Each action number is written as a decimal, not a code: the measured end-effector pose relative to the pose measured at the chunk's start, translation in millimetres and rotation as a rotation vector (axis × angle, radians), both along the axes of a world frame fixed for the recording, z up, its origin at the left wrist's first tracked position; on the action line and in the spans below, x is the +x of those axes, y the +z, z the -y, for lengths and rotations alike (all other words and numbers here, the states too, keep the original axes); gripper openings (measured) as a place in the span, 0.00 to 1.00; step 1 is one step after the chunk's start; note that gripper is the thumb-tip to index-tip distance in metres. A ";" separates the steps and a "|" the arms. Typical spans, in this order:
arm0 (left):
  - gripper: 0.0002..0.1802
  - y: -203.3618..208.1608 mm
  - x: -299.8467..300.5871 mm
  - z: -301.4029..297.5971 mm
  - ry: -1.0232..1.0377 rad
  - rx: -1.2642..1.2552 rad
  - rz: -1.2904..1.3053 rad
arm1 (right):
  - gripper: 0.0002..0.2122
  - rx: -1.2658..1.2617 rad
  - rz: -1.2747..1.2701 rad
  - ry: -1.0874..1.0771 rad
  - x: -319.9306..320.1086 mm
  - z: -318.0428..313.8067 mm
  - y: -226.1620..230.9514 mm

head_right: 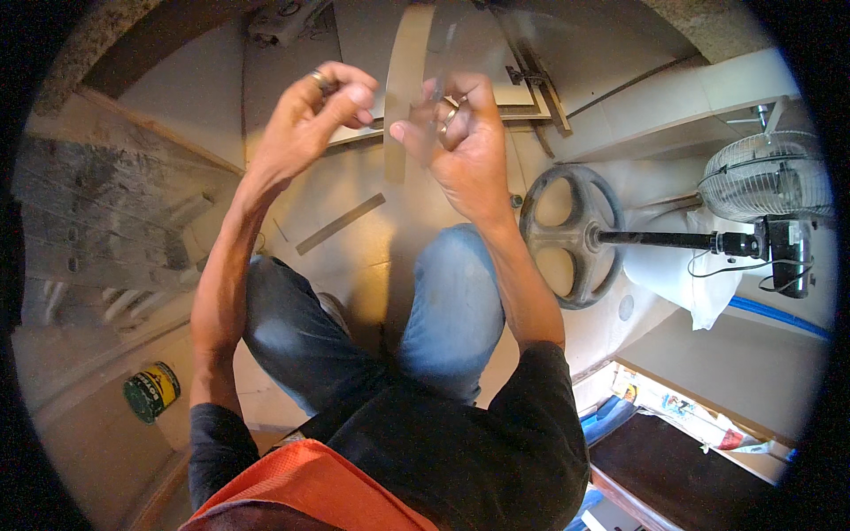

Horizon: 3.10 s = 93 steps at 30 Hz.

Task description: The person uses scissors to cut a long strip of material in a room with blue protective sheeting on the floor. They then move to a bathroom area and continue cutting the material while sitting on the floor.

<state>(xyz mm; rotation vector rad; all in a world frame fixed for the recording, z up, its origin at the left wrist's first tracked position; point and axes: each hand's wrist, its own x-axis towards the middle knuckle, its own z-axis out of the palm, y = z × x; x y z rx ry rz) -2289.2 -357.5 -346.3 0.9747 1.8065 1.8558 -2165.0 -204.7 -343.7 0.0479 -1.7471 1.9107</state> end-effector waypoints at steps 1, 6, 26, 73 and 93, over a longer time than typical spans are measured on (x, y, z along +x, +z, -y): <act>0.11 -2.1 1.8 -0.5 -0.117 -0.029 0.109 | 0.22 0.021 0.018 -0.004 -1.1 -0.9 -3.1; 0.10 -11.2 4.8 -9.1 -0.100 0.066 0.247 | 0.22 0.105 0.109 0.009 -6.3 -8.2 -15.3; 0.07 -11.2 -0.9 4.0 -0.034 0.133 0.327 | 0.26 0.683 0.452 -0.152 2.8 -0.7 -12.1; 0.07 -9.5 7.7 2.1 -0.076 0.123 0.400 | 0.20 -0.037 0.110 -0.038 -3.7 -13.4 -13.8; 0.08 -21.8 10.5 -7.8 -0.253 0.137 0.452 | 0.20 -0.256 0.033 0.021 -10.1 -12.1 -17.3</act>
